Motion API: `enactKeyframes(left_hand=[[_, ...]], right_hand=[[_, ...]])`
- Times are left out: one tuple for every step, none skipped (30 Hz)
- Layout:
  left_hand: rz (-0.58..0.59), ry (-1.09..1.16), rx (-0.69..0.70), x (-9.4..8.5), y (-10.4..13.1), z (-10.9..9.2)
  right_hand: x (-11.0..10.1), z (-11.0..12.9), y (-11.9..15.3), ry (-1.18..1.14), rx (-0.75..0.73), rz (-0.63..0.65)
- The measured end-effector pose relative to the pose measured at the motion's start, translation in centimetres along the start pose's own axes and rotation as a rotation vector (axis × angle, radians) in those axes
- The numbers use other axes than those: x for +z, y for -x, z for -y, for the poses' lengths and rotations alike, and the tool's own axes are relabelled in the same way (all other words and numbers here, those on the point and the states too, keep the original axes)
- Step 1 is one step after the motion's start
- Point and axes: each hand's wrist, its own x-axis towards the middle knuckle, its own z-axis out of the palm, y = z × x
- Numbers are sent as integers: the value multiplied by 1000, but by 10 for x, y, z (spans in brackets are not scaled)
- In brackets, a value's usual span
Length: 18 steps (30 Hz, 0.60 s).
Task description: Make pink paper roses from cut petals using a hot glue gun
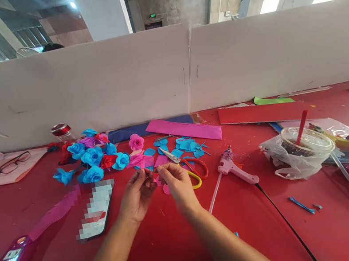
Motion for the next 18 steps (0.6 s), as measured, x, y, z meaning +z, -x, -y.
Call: enactKeyframes(left_hand=[[-3, -7, 2, 1, 0, 1], [-2, -20, 10, 1, 1, 1], [2, -42, 25, 2, 2, 2], [9, -74, 47, 3, 3, 2], [21, -115, 73, 4, 3, 3], [35, -159, 101, 4, 4, 4], [47, -201, 131, 4, 5, 4], [61, -240, 157, 4, 5, 5], [73, -276, 179, 3, 6, 6], [83, -308, 197, 2, 6, 7], [89, -342, 213, 1, 6, 9], [93, -375, 226, 0, 5, 9], [96, -409, 237, -1, 5, 10], [99, -440, 248, -2, 5, 11], [103, -467, 257, -3, 5, 11], [110, -487, 264, -4, 5, 12], [119, -501, 269, -4, 5, 12], [123, -511, 277, -4, 4, 11]], right_hand=[[0, 1, 1, 53, -46, -5], [0, 2, 2, 129, -116, -21], [0, 3, 4, 225, -208, -44], [0, 4, 5, 334, -318, -72], [-1, 6, 6, 444, -434, -103], [-2, 7, 6, 546, -543, -132], [-2, 9, 6, 631, -635, -153], [-3, 10, 6, 697, -707, -170], [-3, 10, 6, 750, -760, -184], [-4, 11, 6, 795, -799, -200], [-4, 11, 5, 830, -824, -217], [-4, 11, 5, 854, -839, -235], [-4, 11, 4, 869, -849, -254], [-3, 11, 4, 881, -853, -272], [-3, 11, 4, 892, -859, -283], [-4, 11, 4, 902, -868, -291], [-4, 11, 4, 910, -881, -295], [-4, 11, 3, 915, -898, -295]])
